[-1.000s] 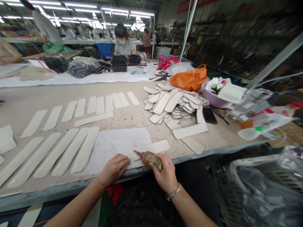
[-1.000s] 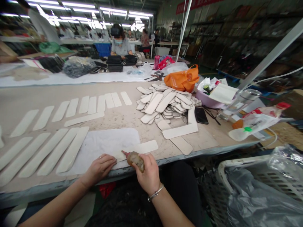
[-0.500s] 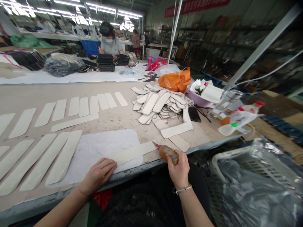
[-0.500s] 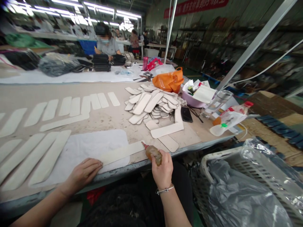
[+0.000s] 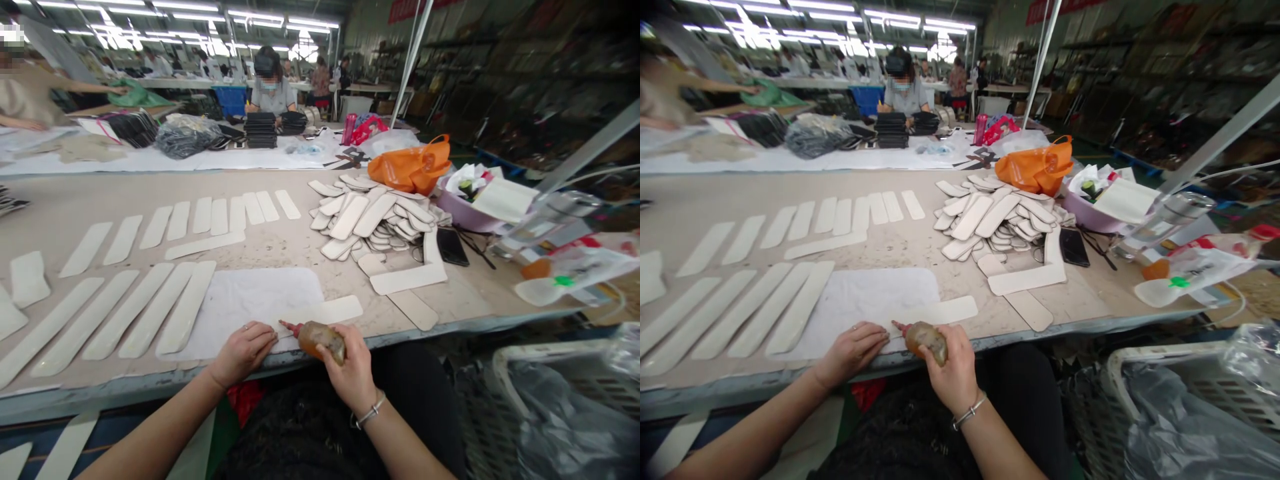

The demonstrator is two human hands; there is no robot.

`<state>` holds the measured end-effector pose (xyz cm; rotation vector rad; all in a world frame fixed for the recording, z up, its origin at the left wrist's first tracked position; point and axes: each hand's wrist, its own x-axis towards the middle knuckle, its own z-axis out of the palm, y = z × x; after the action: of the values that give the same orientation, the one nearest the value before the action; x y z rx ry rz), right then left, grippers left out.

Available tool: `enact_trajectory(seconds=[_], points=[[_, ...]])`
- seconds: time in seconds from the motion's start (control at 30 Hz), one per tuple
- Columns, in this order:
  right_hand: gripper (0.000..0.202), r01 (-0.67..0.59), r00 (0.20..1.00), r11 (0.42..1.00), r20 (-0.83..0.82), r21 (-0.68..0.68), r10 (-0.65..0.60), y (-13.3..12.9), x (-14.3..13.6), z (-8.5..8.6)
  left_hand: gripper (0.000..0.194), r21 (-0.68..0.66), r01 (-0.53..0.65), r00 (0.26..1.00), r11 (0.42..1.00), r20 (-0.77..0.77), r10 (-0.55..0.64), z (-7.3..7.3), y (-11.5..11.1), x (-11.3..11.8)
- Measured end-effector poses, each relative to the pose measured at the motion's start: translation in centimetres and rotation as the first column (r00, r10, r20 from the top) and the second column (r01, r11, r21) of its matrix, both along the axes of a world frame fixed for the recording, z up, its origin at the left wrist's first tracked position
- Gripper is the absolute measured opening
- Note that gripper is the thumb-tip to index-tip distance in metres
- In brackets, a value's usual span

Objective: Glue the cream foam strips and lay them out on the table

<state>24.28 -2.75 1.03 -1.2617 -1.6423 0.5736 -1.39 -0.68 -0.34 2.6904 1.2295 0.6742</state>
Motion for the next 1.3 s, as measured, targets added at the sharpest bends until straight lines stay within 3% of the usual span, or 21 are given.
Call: enact_trajectory(seconds=[0.17, 0.47, 0.73, 1.0, 1.17, 1.3], points=[[0.024, -0.041, 0.999, 0.998, 0.010, -0.044, 0.042, -0.2, -0.5, 0.0, 0.016, -0.005, 0.005, 1.000, 1.000, 0.014, -0.005, 0.4, 0.0, 0.1], [0.024, -0.038, 0.997, 0.998, 0.059, -0.055, 0.041, -1.6, 1.3, 0.3, 0.014, 0.036, 0.020, 1.000, 0.999, -0.012, -0.020, 0.3, 0.1, 0.2], [0.022, 0.214, 0.971, 0.977, 0.111, -0.020, -0.211, -1.8, 6.3, -0.5, 0.013, 0.033, 0.022, 1.000, 0.999, 0.001, -0.022, -0.1, 0.3, 0.1], [0.023, 0.461, 0.850, 0.880, 0.226, 0.117, -0.475, -1.4, 10.6, -0.8, 0.013, 0.029, 0.012, 1.000, 1.000, -0.006, -0.012, -0.5, 0.4, -0.1], [0.024, 0.431, 0.880, 0.894, 0.161, 0.121, -0.446, -1.3, 9.4, -0.6, 0.013, 0.026, 0.012, 1.000, 1.000, -0.008, -0.012, -0.3, 0.4, 0.0], [0.026, 0.254, 0.966, 0.966, 0.041, 0.043, -0.256, -1.3, 6.2, -0.2, 0.013, 0.018, 0.012, 1.000, 1.000, -0.012, -0.012, -0.1, 0.4, 0.1]])
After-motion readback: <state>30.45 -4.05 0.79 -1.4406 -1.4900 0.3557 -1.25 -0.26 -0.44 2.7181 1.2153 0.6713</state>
